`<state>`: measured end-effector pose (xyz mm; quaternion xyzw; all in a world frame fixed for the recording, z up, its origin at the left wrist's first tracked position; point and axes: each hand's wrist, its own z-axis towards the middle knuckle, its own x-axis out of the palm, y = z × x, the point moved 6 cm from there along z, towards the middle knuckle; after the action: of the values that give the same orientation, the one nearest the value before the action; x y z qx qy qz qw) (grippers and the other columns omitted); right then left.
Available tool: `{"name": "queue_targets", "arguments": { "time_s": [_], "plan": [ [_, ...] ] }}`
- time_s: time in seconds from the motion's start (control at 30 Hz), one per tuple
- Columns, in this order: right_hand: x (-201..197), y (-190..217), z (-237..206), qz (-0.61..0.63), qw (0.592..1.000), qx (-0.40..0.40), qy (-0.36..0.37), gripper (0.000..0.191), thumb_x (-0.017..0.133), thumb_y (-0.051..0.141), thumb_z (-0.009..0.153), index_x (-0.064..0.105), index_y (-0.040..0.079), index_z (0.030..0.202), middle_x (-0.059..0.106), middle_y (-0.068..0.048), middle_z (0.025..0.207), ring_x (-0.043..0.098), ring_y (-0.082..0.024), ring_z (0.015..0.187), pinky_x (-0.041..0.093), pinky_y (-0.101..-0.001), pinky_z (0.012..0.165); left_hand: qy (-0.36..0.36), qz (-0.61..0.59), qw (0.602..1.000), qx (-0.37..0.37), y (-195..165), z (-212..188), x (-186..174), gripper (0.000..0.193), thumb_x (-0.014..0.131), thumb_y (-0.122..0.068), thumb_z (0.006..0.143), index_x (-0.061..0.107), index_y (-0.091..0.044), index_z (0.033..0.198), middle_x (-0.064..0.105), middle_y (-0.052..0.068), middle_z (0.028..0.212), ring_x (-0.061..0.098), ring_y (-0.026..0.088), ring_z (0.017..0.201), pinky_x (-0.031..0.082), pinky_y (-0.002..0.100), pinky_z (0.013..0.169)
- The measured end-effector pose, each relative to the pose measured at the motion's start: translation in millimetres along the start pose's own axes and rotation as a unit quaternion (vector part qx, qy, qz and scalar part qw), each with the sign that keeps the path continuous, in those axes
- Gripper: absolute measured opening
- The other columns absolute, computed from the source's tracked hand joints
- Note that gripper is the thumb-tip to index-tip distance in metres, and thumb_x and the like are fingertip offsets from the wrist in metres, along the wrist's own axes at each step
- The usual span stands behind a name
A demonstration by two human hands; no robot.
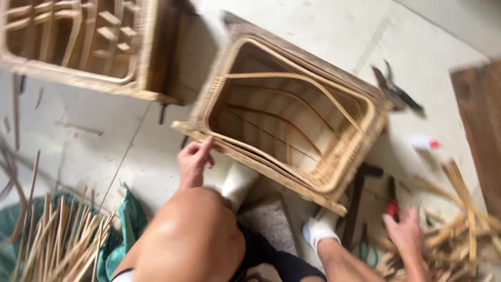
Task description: The person sits on the floor assembling a woven bamboo basket in a wooden jig. They trim bamboo strips with a cutting tool, fit curved ribs into the basket frame, tap them into place with a hammer, and apply glue from a bottle along the rim and ribs.
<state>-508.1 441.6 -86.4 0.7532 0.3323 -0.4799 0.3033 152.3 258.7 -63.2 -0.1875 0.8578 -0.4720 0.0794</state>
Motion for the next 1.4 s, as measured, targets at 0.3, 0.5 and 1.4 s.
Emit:
{"name": "queue_targets", "arguments": {
  "time_s": [0.3,0.5,1.4],
  "plan": [
    [-142,144,18,0.252,0.96,-0.065,0.101,0.024,0.071,0.017,0.101,0.072,-0.003,0.114,0.075,-0.014,0.096,0.071,-0.017,0.092,0.055,-0.0314,0.087,-0.029,-0.086,0.995,-0.049,-29,-8,23,0.038,0.084,-0.028,0.084,0.055,-0.009,0.069,0.067,0.005,0.066,0.065,0.013,0.057,0.058,0.029,0.055],
    [-143,404,-26,0.027,0.9,-0.269,0.343,0.048,0.069,0.026,0.085,0.066,0.011,0.131,0.069,-0.005,0.13,0.07,-0.02,0.109,0.051,-0.0338,0.093,-0.016,-0.091,0.995,-0.032,-22,-6,17,0.039,0.085,-0.026,0.085,0.053,-0.01,0.069,0.064,0.003,0.067,0.064,0.011,0.059,0.058,0.028,0.059],
    [-90,618,-68,-0.364,0.746,-0.392,0.396,0.038,0.06,0.03,0.089,0.067,0.008,0.119,0.065,-0.025,0.11,0.061,-0.04,0.11,0.049,-0.0489,0.102,-0.047,-0.061,0.997,-0.029,-15,-5,19,0.042,0.086,-0.021,0.085,0.05,-0.01,0.065,0.056,-0.004,0.059,0.045,0.002,0.052,0.038,0.02,0.045]
  ]
}}
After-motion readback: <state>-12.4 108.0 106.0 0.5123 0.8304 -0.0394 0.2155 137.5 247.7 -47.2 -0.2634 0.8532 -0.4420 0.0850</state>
